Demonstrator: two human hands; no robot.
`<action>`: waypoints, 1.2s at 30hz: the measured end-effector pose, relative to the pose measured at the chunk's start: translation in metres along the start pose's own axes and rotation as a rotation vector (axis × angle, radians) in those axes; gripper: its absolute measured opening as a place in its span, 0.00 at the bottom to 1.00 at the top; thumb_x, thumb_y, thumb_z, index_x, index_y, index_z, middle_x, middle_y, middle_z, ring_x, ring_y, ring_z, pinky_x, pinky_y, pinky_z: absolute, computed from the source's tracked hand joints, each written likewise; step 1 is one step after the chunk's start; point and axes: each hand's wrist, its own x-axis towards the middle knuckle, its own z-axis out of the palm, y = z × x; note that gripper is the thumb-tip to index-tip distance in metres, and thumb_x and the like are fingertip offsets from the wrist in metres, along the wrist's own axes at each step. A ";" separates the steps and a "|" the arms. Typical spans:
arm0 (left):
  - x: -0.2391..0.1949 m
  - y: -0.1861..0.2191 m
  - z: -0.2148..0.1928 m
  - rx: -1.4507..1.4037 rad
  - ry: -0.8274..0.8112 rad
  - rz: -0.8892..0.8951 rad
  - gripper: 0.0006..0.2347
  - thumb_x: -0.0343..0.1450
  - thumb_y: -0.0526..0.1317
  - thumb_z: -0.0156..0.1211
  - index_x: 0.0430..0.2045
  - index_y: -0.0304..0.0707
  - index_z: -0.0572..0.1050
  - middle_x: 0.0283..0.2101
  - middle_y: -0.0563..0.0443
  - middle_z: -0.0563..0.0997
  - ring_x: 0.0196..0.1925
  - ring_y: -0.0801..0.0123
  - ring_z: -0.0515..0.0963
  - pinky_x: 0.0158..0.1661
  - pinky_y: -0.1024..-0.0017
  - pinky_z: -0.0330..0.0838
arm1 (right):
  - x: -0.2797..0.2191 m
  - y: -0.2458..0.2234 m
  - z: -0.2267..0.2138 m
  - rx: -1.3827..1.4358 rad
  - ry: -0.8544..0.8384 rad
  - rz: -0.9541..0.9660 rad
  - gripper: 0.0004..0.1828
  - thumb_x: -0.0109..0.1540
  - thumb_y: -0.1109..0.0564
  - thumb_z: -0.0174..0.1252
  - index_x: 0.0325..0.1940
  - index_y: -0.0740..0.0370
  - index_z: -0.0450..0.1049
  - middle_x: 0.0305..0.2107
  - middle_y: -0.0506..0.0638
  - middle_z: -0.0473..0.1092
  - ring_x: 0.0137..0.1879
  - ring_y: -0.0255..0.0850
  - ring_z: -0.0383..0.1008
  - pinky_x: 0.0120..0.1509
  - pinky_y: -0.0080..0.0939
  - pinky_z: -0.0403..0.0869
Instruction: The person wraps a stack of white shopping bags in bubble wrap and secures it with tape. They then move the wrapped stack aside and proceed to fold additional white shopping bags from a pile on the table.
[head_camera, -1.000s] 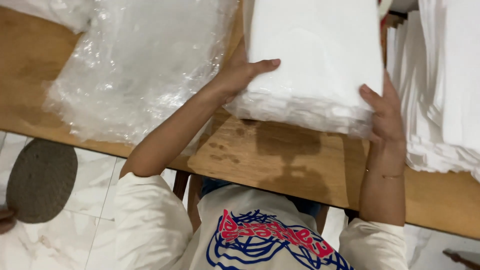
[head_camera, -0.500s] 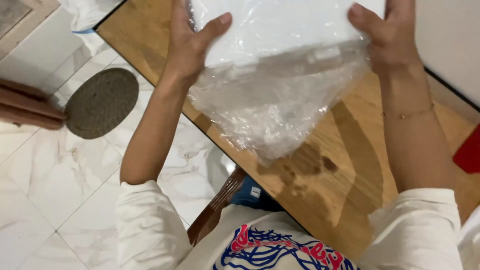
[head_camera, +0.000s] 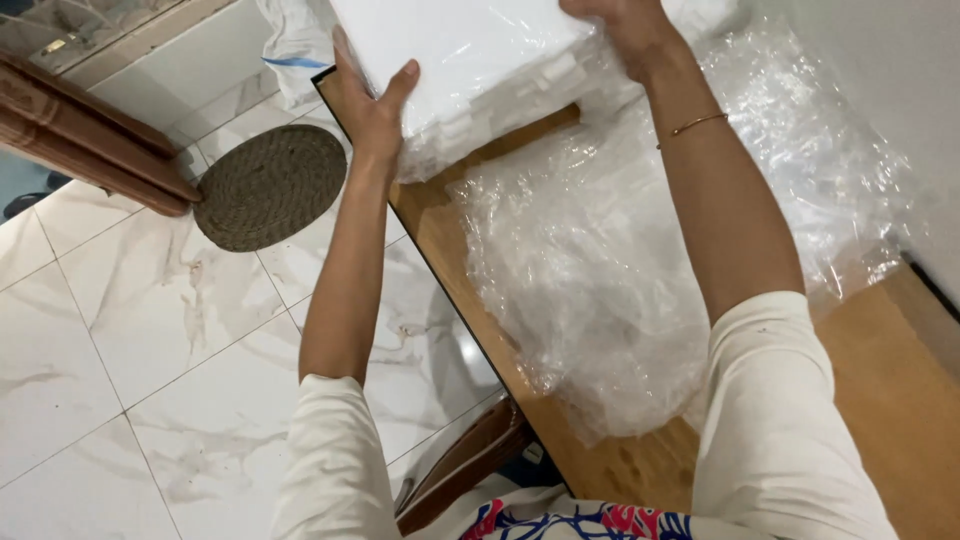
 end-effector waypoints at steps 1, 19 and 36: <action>0.000 -0.004 0.002 0.001 0.009 0.002 0.38 0.62 0.40 0.66 0.57 0.40 0.40 0.63 0.44 0.41 0.66 0.59 0.41 0.62 0.63 0.38 | 0.003 0.003 0.004 -0.001 -0.009 -0.003 0.25 0.53 0.54 0.56 0.53 0.55 0.59 0.51 0.45 0.60 0.59 0.40 0.58 0.63 0.43 0.51; -0.012 -0.036 0.020 -0.024 -0.047 -0.587 0.43 0.56 0.48 0.57 0.56 0.50 0.27 0.63 0.48 0.42 0.63 0.63 0.50 0.59 0.63 0.40 | -0.006 0.077 0.060 -0.870 0.237 -0.519 0.17 0.61 0.51 0.45 0.42 0.68 0.68 0.37 0.57 0.67 0.43 0.51 0.63 0.48 0.50 0.60; -0.047 -0.049 0.050 0.775 -0.194 -0.259 0.34 0.58 0.62 0.50 0.57 0.56 0.48 0.63 0.57 0.33 0.64 0.48 0.27 0.50 0.33 0.35 | -0.037 0.060 0.068 -0.857 -0.062 -0.005 0.30 0.59 0.37 0.28 0.63 0.48 0.45 0.60 0.57 0.35 0.65 0.55 0.27 0.64 0.58 0.32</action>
